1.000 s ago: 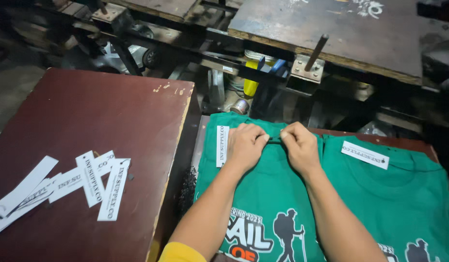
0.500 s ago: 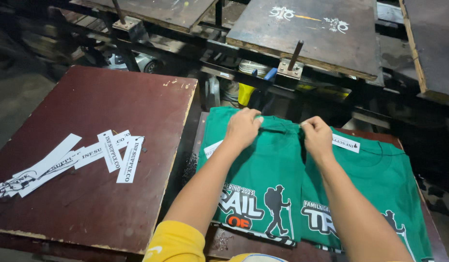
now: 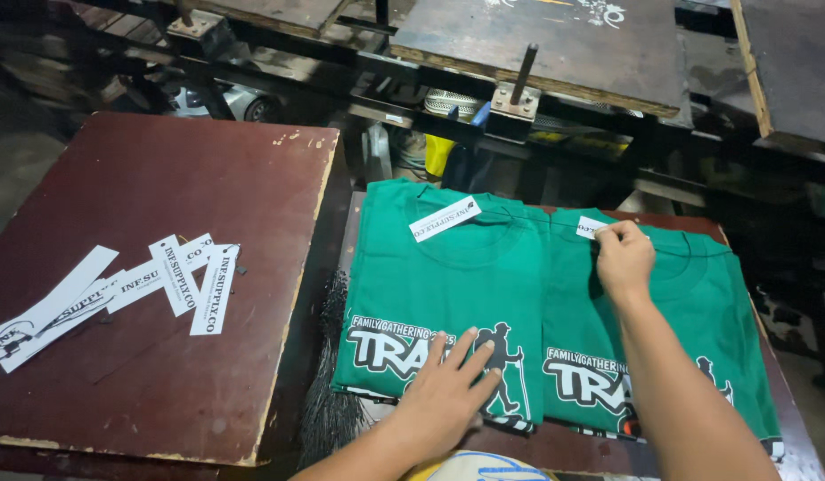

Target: The person attaches white rectangular tags to the collar area of green t-shirts using a black string. They pick up tags from a pile on the table, thread the string through the tag and the shirt, and then tie it off. The person repeats this process for multiple shirts.

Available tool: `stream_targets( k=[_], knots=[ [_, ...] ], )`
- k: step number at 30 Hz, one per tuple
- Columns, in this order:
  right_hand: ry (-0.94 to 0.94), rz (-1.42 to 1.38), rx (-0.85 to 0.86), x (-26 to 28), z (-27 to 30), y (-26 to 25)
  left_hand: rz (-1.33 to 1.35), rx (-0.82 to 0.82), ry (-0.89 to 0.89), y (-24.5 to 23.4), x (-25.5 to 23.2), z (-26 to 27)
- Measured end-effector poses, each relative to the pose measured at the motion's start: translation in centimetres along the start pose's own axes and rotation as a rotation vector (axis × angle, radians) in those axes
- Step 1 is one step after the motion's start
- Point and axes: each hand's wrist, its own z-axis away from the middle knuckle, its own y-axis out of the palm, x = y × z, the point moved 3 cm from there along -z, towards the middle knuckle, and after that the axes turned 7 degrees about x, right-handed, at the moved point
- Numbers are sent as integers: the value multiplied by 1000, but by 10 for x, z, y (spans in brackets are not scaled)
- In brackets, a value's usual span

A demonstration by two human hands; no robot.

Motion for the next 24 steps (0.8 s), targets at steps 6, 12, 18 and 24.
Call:
stream_targets(
  k=[6, 12, 18, 24],
  knots=[
    [-12, -53, 25, 7, 23, -5, 199, -220, -8, -3, 8, -1],
    [356, -714, 141, 157, 149, -54, 340, -654, -39, -86, -10, 10],
    [460, -950, 255, 22, 158, 16, 360, -616, -38, -29, -27, 15],
    [507, -999, 300, -2, 147, 34, 64, -237, -161, -2, -2, 28]
  ],
)
